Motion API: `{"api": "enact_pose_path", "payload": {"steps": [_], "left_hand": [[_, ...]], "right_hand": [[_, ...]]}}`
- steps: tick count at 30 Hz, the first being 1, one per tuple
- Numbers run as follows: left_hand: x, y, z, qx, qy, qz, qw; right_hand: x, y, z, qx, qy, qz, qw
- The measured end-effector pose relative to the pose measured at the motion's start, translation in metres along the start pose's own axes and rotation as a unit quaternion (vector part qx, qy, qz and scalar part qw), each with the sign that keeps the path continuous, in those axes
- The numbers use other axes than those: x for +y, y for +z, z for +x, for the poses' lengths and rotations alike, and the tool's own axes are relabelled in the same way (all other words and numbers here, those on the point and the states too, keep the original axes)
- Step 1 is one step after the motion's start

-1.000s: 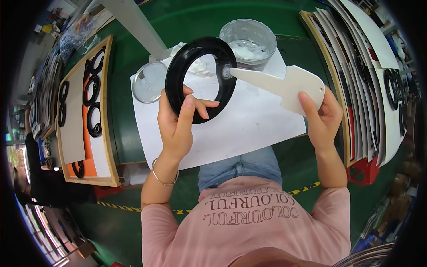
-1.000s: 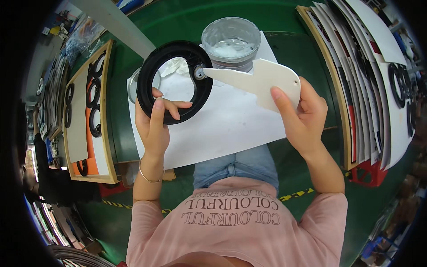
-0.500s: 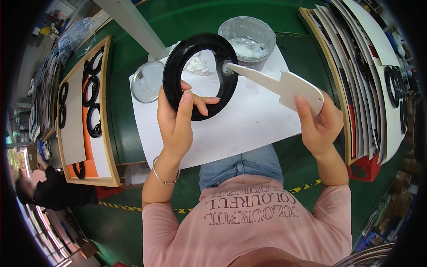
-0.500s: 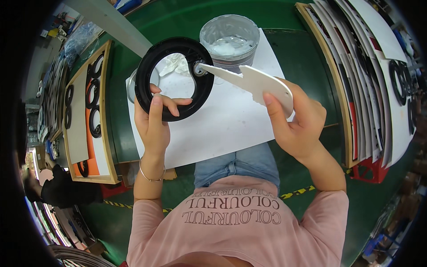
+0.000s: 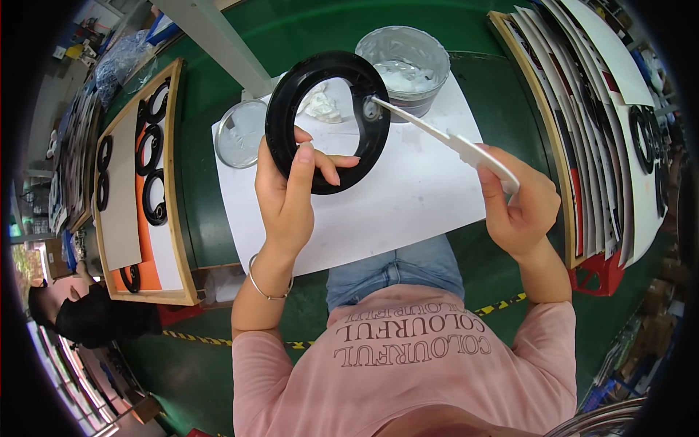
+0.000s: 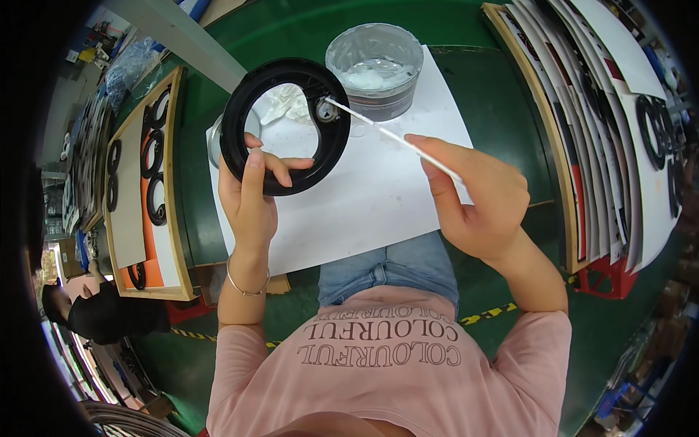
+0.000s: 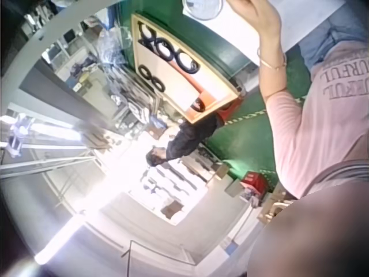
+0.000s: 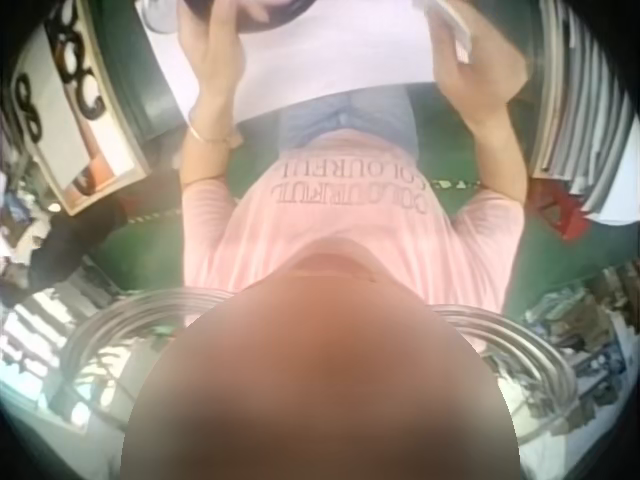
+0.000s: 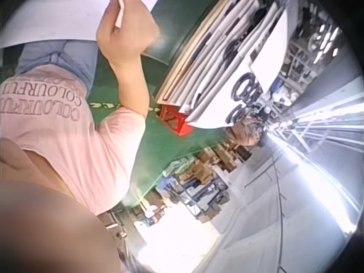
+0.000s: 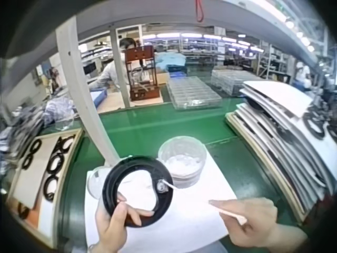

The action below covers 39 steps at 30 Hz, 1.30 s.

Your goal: Wiping the inner rims of black circular components with a cloth and applicator tool dipped in liquid.

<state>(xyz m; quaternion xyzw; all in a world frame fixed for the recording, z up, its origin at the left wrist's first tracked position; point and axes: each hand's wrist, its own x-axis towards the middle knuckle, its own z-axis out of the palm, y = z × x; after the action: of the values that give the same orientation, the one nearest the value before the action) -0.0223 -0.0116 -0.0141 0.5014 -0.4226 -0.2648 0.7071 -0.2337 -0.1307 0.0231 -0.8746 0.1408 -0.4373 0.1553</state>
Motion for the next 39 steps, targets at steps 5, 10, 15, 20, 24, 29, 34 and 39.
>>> {"api": "enact_pose_path", "payload": {"steps": [5,10,15,20,24,29,34,39], "left_hand": [[0.0,0.0,0.0,0.003,-0.003,-0.004,1.0],[0.0,-0.001,0.002,0.008,-0.012,-0.007,1.0],[0.002,-0.002,0.003,0.02,-0.021,-0.014,0.999],[0.003,-0.003,0.003,0.02,-0.026,-0.024,0.999],[0.004,-0.004,0.003,0.021,-0.025,-0.029,0.999],[0.006,-0.005,0.003,0.029,-0.04,-0.034,0.998],[0.007,-0.004,0.004,0.021,-0.044,-0.039,0.998],[0.007,-0.003,0.004,0.02,-0.043,-0.043,0.998]], "right_hand": [[0.003,0.0,0.0,-0.044,-0.057,-0.008,0.997],[0.005,0.009,0.001,-0.007,-0.169,-0.063,0.983],[0.004,0.006,-0.001,-0.016,-0.179,-0.087,0.98],[0.007,0.005,0.002,0.001,-0.191,-0.106,0.976],[0.009,0.006,0.0,-0.019,-0.211,-0.098,0.972],[0.01,0.004,-0.003,-0.032,-0.226,-0.103,0.968],[0.011,0.004,0.001,-0.013,-0.218,-0.116,0.969],[0.012,0.004,-0.001,-0.025,-0.226,-0.117,0.967]]}}
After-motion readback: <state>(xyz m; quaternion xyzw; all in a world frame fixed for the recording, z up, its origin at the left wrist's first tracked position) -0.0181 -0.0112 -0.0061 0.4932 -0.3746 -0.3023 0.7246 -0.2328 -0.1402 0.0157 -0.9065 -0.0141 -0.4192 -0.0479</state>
